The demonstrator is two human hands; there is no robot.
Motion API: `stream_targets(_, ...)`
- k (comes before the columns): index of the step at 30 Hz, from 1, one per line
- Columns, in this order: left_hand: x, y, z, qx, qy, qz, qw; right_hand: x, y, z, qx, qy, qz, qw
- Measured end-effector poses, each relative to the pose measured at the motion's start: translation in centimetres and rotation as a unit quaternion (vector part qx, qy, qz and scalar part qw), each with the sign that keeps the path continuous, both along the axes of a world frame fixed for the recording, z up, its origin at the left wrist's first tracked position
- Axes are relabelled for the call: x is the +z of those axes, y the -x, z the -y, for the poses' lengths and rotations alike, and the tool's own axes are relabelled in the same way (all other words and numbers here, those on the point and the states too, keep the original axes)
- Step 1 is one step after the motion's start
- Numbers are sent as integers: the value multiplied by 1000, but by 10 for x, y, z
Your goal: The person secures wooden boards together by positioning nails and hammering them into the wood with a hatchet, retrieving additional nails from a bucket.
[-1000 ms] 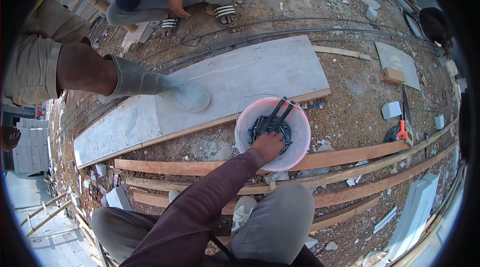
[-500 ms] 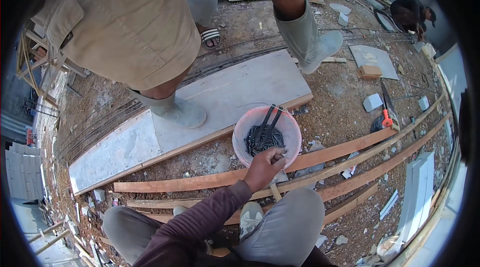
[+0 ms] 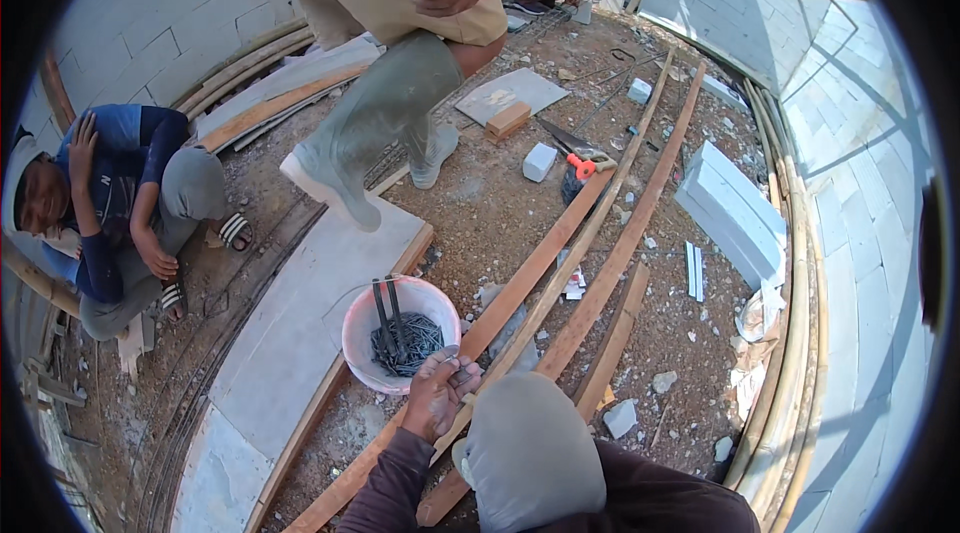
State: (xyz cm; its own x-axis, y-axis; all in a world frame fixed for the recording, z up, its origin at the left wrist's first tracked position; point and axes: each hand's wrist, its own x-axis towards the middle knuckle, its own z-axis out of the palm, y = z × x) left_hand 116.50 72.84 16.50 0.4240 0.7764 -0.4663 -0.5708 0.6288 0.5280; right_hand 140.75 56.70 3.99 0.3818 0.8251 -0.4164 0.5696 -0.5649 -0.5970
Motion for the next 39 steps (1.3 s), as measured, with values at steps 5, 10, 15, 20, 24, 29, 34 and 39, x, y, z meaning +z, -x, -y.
stream_targets(5,15,35,-13,39,6,-28,999,5,14,-9,25,-11,11,1000)
stream_targets(10,17,74,-21,-33,-31,-51,998,2,-1,-5,58,-14,36,998)
stream_targets(15,53,192,-16,-126,-88,-186,970,7,-21,-8,96,-39,66,992)
stream_targets(20,88,312,27,28,-45,-251,966,86,-39,-59,179,-149,92,968)
stream_targets(24,35,345,67,154,7,-199,968,185,-30,-135,269,-307,110,906)
stream_targets(29,-20,302,102,188,23,-82,978,324,96,-208,310,-324,62,892)
stream_targets(34,-48,257,115,241,26,54,969,268,235,-208,420,-190,-123,879)
stream_targets(39,-49,247,119,215,10,39,976,210,190,-271,512,-136,209,822)
